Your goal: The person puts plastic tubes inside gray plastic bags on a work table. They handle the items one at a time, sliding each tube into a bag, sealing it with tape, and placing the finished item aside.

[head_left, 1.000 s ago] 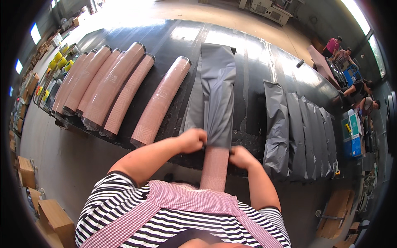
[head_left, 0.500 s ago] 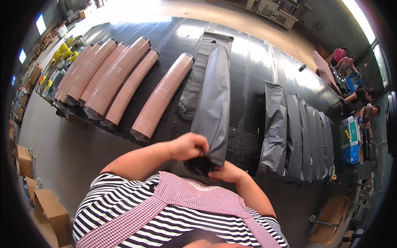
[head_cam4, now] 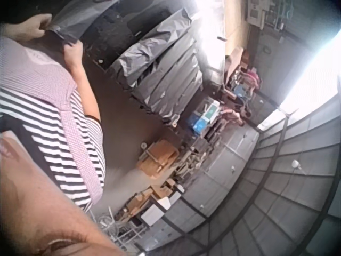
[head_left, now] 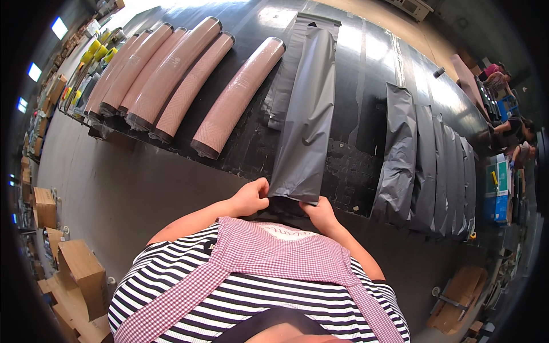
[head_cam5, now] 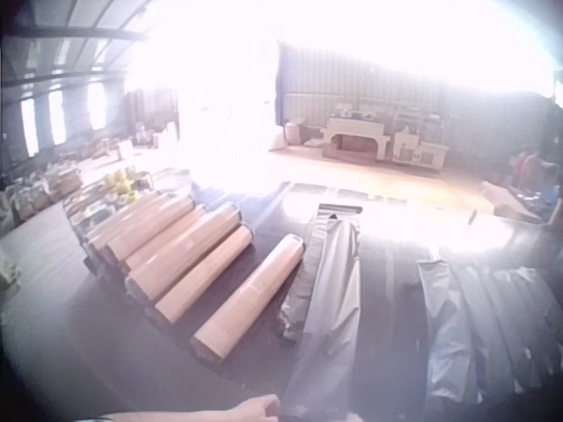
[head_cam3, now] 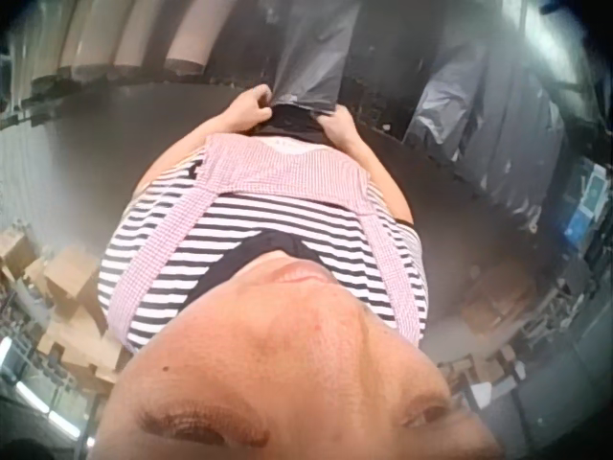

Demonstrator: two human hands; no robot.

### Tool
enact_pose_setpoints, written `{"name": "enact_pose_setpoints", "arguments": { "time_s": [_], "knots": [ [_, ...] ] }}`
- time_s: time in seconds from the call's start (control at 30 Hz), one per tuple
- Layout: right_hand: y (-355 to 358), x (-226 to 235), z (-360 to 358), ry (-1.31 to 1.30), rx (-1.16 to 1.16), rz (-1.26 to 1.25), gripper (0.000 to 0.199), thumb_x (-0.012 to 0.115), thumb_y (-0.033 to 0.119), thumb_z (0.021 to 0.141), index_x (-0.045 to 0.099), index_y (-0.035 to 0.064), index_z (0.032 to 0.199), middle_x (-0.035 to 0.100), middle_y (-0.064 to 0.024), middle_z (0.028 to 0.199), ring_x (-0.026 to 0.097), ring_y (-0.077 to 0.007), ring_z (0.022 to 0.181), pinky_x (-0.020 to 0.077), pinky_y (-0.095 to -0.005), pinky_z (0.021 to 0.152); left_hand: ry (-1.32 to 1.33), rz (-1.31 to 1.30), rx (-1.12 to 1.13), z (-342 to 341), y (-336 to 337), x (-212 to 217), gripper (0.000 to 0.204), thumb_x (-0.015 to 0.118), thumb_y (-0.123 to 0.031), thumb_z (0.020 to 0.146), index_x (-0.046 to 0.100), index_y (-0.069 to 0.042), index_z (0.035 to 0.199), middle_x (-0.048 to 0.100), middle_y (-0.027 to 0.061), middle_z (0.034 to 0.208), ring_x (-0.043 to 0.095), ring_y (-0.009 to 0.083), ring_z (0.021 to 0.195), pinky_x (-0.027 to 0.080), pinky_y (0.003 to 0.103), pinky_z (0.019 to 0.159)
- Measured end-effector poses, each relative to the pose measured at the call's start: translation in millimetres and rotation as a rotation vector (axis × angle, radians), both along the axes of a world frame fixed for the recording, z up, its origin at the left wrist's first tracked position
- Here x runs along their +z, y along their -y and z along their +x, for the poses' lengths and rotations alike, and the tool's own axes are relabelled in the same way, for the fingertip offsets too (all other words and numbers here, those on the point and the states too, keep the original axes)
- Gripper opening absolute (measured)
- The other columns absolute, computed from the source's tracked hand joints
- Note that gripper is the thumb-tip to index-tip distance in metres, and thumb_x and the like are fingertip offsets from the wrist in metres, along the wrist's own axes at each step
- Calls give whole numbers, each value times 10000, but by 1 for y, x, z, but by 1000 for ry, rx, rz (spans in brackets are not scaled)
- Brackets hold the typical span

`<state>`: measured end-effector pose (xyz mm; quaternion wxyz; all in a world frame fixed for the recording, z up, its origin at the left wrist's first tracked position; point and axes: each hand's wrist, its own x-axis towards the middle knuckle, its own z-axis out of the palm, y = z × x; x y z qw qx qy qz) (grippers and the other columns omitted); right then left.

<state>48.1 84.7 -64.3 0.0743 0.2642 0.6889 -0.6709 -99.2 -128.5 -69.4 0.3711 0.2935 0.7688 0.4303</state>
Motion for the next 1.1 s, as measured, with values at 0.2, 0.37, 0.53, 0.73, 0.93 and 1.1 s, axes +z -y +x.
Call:
{"name": "enact_pose_setpoints", "arguments": {
  "time_s": [0.2, 0.37, 0.53, 0.73, 0.93, 1.1],
  "knots": [
    [-20, 31, -26, -34, 604, -149, 349, 756, 76, 827, 664, 9, 1157, 671, -73, 1115, 574, -168, 1080, 424, -316, 999, 555, 65, -281, 3, 35, -2, 132, 669, -2, 823, 573, -37, 908, 586, -25, 843, 539, 80, 794, 466, 261, 724],
    [-68, 42, -153, -428, 416, 415, 239, 624, 26, 840, 653, -21, 1072, 684, -97, 1076, 590, -143, 963, 475, -303, 873, 452, 543, 145, -49, -27, 14, 171, 671, -2, 864, 519, -78, 874, 588, -34, 808, 535, 59, 712, 455, 232, 655],
    [-45, 53, -95, -256, 510, 758, 274, 637, 139, 791, 654, -13, 1018, 597, -224, 1173, 548, -418, 1119, 461, -428, 959, 243, 234, 319, -62, -3, 7, 219, 682, -23, 863, 483, -100, 814, 543, -18, 728, 512, 74, 642, 432, 234, 579],
    [-8, 10, -14, 34, 28, -36, 183, 654, 142, 895, 686, -33, 938, 677, -29, 767, 620, -112, 673, 461, -274, 583, 66, 65, 511, -18, 9, 10, 278, 721, -68, 785, 487, -29, 928, 526, 19, 760, 517, 105, 703, 466, 276, 618],
    [3, -10, 23, -71, -136, 118, 300, 699, 156, 899, 569, 12, 670, 645, -19, 664, 601, -78, 612, 434, -248, 535, 393, 56, 465, 8, 34, -19, 303, 741, -32, 813, 475, -46, 957, 518, 19, 750, 520, 96, 653, 467, 245, 594],
    [-1, -7, 34, -133, -105, 20, 214, 619, 81, 946, 585, -7, 755, 657, -50, 739, 630, -94, 712, 501, -243, 654, -487, -48, 296, 19, 23, 2, 216, 712, -4, 772, 540, -59, 891, 569, 77, 859, 578, 246, 790, 488, 360, 724]
  ]
}}
